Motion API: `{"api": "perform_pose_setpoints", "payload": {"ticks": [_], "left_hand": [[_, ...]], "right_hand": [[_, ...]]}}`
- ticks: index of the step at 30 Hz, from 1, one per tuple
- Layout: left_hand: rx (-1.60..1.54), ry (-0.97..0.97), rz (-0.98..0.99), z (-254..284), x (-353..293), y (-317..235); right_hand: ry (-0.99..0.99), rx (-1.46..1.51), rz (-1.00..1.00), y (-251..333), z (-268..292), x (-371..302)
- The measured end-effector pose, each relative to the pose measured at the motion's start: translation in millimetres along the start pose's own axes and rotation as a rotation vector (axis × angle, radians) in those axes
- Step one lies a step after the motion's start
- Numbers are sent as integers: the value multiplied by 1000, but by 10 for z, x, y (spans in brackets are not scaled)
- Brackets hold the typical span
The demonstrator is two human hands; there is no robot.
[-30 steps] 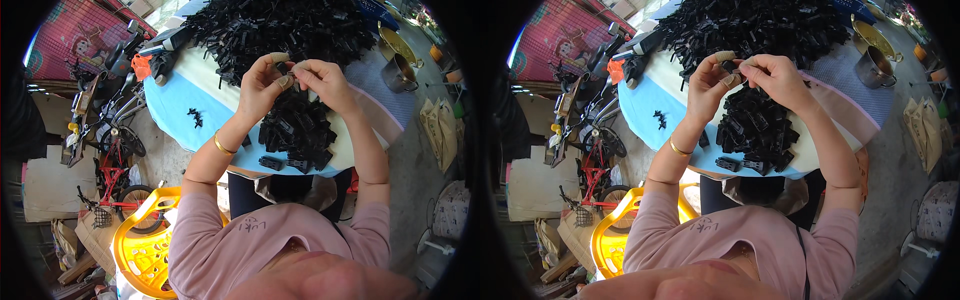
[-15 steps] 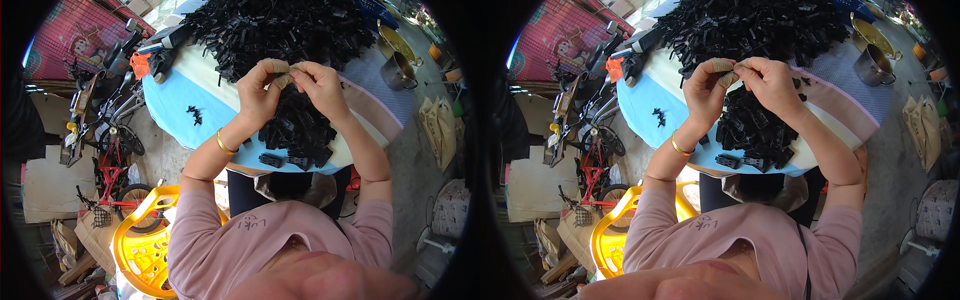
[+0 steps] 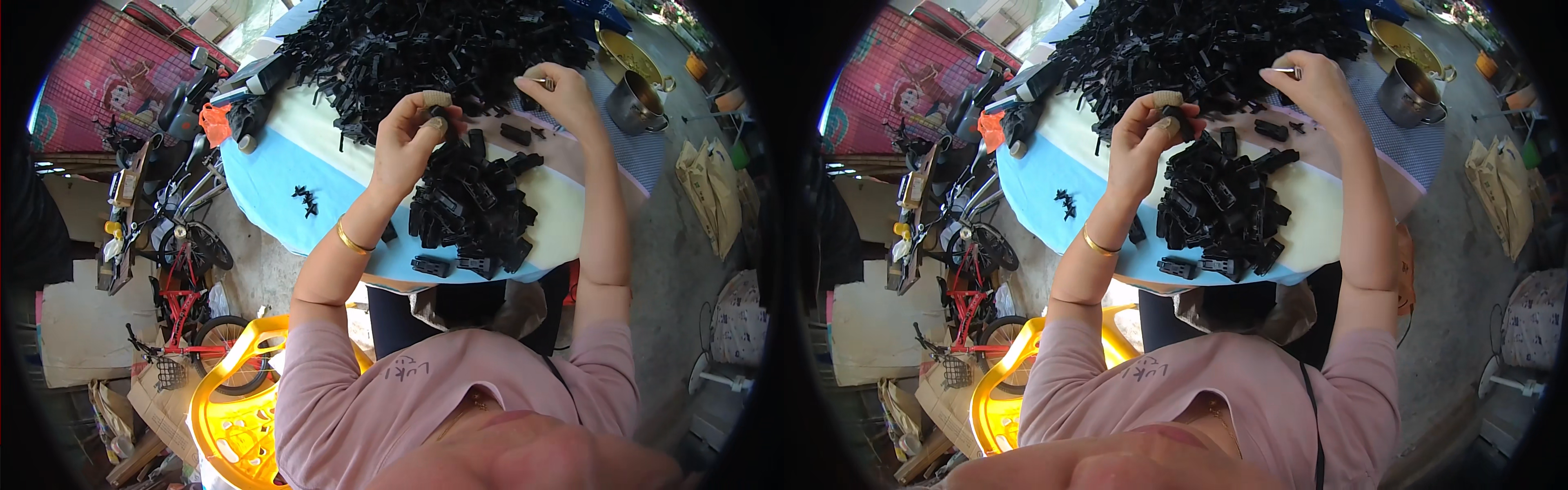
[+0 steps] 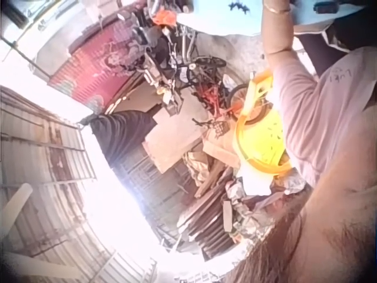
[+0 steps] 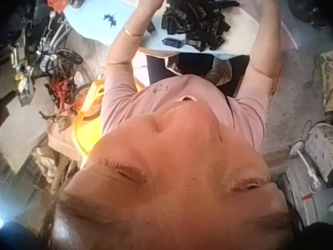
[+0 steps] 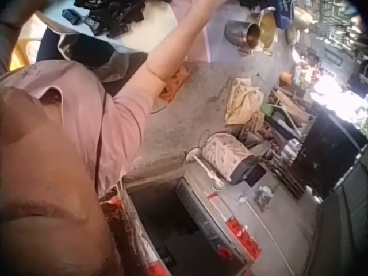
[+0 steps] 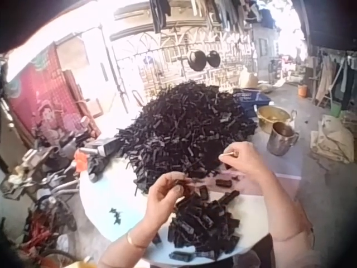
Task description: Manually assembling small black plastic components at a workbench.
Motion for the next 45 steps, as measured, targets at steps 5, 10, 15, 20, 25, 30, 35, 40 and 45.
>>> {"api": "perform_pose_setpoints", "payload": {"ticks": [5, 10, 15, 20, 25, 30, 35, 40, 45], "left_hand": [[192, 31, -113, -44, -65, -63], [573, 310, -339, -279, -152, -219], [682, 581, -303, -421, -180, -237], [202, 344, -54, -152, -76, -176], [-136, -31, 214, 136, 64, 39], [-431, 175, 435, 160, 97, 188], [-428, 415, 508, 132, 23, 143], [-75, 315, 414, 70, 35, 23], [-36, 163, 126, 112, 65, -54]], "right_hand": [[60, -449, -93, -213, -128, 26], [170, -674, -171, -424, -329, 119], [98, -607, -169, -400, -327, 134], [-50, -430, -51, -198, -93, 95], [-64, -161, 114, 336, -134, -84], [-190, 36, 486, 812, -129, -294], [-193, -76, 881, 1119, -137, -524], [-215, -125, 900, 1113, -214, -541], [47, 217, 399, 869, -224, -329]]}}
Point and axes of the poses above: each hand's wrist, its own x-axis towards the middle knuckle, its own z-axis out of the back of the hand, y = z × x, the point moved 6 cm from there along x, towards the middle knuckle, and after that the axes turned 14 degrees about -x, right-handed, at the moved point
